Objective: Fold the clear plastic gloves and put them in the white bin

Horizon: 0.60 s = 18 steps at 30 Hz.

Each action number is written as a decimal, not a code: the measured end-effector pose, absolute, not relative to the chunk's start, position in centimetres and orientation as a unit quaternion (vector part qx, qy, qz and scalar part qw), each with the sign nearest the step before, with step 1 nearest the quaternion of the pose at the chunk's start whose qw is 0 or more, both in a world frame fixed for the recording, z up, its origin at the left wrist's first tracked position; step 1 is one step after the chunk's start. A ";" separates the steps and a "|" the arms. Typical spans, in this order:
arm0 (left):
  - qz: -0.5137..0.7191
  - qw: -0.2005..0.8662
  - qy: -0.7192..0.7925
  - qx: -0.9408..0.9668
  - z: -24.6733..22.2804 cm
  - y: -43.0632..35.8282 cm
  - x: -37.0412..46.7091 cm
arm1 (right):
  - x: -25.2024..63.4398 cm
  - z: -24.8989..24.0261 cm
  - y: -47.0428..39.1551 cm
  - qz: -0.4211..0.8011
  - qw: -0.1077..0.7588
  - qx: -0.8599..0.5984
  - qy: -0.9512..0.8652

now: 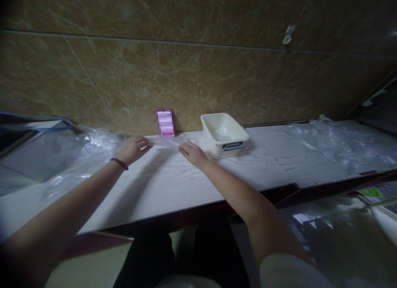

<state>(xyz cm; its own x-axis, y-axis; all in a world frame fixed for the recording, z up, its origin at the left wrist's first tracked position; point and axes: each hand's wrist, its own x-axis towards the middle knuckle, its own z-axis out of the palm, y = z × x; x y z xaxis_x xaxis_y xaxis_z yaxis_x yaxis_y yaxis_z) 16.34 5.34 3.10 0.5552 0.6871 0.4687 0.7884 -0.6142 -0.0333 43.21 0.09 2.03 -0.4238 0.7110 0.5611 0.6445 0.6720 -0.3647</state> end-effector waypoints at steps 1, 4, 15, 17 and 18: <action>-0.191 0.107 -0.421 -0.880 2.1 4.7 16.3 | 43.2 1.0 -0.6 0.059 0.324 -0.412 -0.850; -0.133 0.067 -0.422 -0.894 -0.3 2.8 16.3 | 43.1 -1.3 -2.2 0.082 0.244 -0.425 -0.868; -0.085 -0.072 -0.321 -0.940 -0.9 0.6 13.8 | 44.3 -1.9 -4.8 0.043 0.164 -0.359 -0.918; -0.121 -0.079 -0.339 -0.929 -0.6 0.5 14.3 | 44.1 -1.3 -4.2 0.052 0.185 -0.359 -0.913; -0.137 -0.073 -0.358 -0.921 -0.5 0.5 15.0 | 43.8 -1.1 -3.8 0.059 0.192 -0.366 -0.909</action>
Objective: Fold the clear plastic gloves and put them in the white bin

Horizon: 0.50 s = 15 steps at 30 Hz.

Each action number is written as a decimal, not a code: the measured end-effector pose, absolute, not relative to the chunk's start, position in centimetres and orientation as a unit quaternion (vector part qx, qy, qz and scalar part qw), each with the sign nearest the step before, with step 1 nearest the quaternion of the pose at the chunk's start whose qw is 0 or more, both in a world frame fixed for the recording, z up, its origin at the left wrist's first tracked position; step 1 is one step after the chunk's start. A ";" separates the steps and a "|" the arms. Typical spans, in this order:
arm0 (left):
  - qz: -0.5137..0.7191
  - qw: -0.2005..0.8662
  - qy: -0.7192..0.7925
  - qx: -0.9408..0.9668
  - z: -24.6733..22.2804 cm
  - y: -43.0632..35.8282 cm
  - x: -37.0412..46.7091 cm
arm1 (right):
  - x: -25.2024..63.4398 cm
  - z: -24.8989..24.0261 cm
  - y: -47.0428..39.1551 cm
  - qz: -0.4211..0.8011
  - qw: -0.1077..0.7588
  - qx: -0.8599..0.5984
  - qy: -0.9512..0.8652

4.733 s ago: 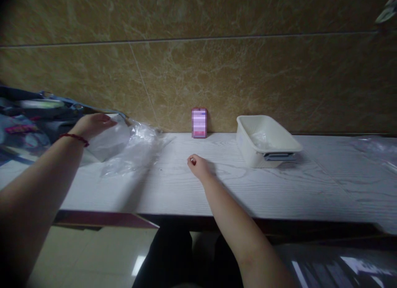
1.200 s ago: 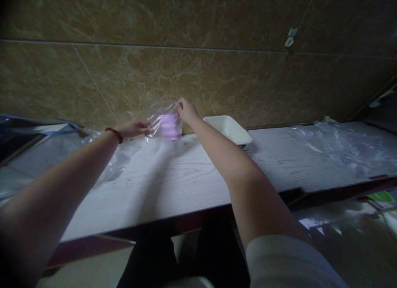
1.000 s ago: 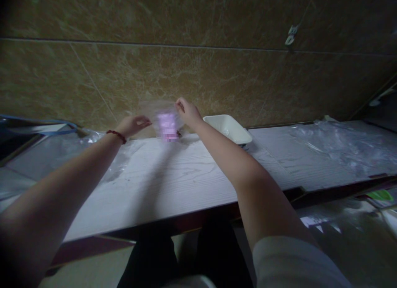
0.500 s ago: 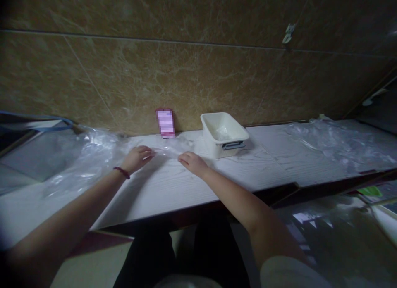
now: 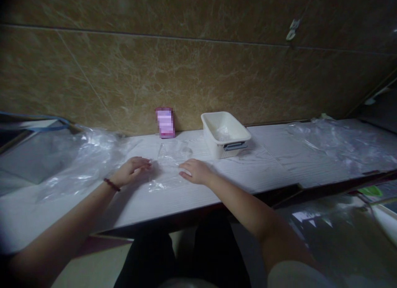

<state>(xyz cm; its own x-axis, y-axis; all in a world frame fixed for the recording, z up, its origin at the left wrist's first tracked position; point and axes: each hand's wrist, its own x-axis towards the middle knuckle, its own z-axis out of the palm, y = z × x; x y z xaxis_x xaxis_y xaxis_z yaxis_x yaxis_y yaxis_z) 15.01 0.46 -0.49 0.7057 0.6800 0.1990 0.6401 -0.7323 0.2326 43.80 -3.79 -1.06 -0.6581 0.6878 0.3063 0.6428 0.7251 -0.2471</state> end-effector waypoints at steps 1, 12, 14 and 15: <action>0.148 0.064 0.375 0.913 -0.5 0.4 16.0 | 43.4 -0.9 -3.3 0.065 0.193 -0.377 -0.904; 0.053 0.029 0.420 0.906 -3.6 1.4 21.3 | 40.8 -3.0 1.5 0.023 0.072 -0.577 -0.813; 0.043 0.030 0.432 0.900 -3.6 1.5 20.9 | 41.3 -3.2 2.2 0.036 0.060 -0.610 -0.789; 0.042 0.030 0.434 0.899 -3.6 1.5 20.7 | 41.5 -3.2 2.6 0.043 0.055 -0.624 -0.778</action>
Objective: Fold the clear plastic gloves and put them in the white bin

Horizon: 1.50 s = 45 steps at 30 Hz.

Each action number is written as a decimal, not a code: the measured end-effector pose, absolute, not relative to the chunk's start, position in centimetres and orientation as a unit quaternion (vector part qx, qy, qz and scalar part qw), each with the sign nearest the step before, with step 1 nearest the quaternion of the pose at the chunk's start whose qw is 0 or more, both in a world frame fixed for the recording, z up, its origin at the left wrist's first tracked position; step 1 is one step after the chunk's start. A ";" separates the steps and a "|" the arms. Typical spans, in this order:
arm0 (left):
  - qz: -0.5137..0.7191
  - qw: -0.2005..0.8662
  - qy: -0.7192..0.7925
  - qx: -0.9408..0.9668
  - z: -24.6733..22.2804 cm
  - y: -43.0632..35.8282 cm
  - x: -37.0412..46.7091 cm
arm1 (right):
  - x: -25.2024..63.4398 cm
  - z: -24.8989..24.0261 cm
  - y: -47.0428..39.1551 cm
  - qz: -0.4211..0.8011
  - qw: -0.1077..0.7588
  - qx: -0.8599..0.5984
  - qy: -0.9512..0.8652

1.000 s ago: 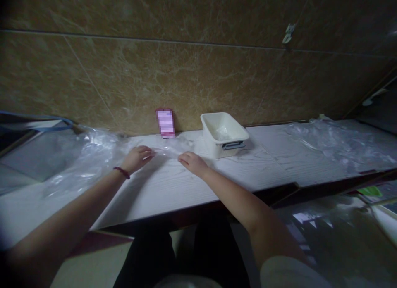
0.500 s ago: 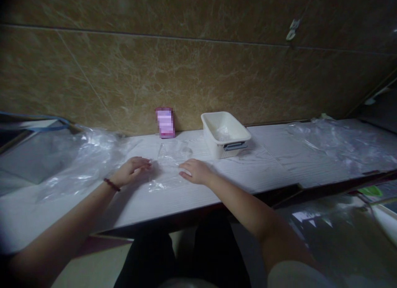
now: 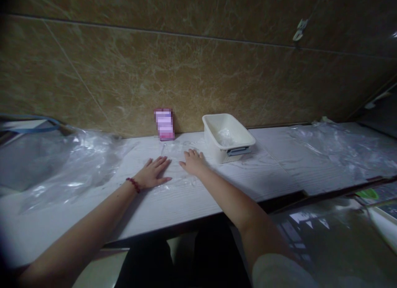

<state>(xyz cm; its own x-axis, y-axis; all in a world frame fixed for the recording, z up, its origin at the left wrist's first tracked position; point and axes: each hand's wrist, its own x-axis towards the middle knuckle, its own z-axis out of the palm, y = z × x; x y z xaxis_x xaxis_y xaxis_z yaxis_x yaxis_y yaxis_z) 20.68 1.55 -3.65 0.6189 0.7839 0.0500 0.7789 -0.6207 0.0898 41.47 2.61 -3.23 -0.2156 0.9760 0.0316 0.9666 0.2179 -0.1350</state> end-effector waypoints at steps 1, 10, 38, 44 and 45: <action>0.044 0.029 0.435 0.899 -3.6 1.6 20.5 | 41.7 -3.2 3.0 0.049 0.050 -0.637 -0.768; 0.147 -0.030 0.678 0.720 -2.7 4.6 14.8 | 40.0 -1.0 4.6 0.074 0.057 -0.644 -0.760; 0.186 0.250 0.706 0.635 -1.7 3.8 14.5 | 35.0 -2.3 -1.6 0.117 0.118 -0.477 -0.863; 0.237 0.312 0.690 0.608 -1.7 3.3 15.0 | 34.8 -3.1 -0.2 0.119 0.219 -0.446 -0.860; 0.260 0.343 0.678 0.596 -1.6 3.1 15.2 | 34.7 -3.3 0.0 0.131 0.238 -0.443 -0.854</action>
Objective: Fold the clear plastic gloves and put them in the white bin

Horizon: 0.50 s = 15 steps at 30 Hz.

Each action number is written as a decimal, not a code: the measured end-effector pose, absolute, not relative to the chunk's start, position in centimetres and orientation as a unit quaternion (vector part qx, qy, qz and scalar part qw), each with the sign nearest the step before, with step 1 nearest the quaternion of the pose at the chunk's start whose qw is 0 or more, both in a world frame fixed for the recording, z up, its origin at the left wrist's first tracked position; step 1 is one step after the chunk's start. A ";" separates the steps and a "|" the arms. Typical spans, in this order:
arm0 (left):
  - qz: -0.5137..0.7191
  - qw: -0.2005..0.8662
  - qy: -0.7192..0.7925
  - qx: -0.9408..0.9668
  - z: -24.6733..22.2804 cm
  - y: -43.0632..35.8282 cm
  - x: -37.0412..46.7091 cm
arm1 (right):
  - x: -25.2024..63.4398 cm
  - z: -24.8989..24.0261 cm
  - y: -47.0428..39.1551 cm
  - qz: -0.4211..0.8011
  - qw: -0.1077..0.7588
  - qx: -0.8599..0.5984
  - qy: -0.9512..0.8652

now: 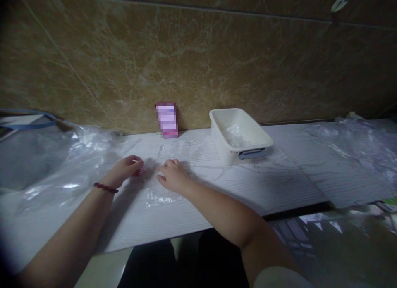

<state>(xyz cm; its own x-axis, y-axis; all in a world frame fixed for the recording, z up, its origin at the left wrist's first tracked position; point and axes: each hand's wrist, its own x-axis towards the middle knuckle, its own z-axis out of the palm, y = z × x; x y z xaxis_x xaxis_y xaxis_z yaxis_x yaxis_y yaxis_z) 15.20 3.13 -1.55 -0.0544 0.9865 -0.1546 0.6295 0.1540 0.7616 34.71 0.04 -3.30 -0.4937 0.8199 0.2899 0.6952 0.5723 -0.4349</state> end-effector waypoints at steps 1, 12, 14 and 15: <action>0.286 0.375 0.659 0.586 -1.4 3.0 15.4 | 34.6 -3.5 0.3 0.145 0.258 -0.441 -0.847; 0.346 0.563 0.558 0.501 0.2 1.1 17.5 | 34.9 -3.1 1.8 0.194 0.359 -0.387 -0.827; 0.328 0.565 0.545 0.526 0.1 0.9 17.6 | 35.2 -2.8 1.8 0.198 0.356 -0.369 -0.835; 0.315 0.557 0.540 0.546 0.1 0.9 17.6 | 35.4 -2.7 1.8 0.195 0.351 -0.364 -0.840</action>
<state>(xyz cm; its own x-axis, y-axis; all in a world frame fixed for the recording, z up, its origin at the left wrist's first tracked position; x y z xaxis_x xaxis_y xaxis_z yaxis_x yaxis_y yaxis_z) 17.60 0.88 0.08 0.2185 0.9411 -0.2581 0.2391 0.2048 0.9491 35.42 1.79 -2.67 -0.4889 0.7487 0.4478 0.4744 0.6589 -0.5838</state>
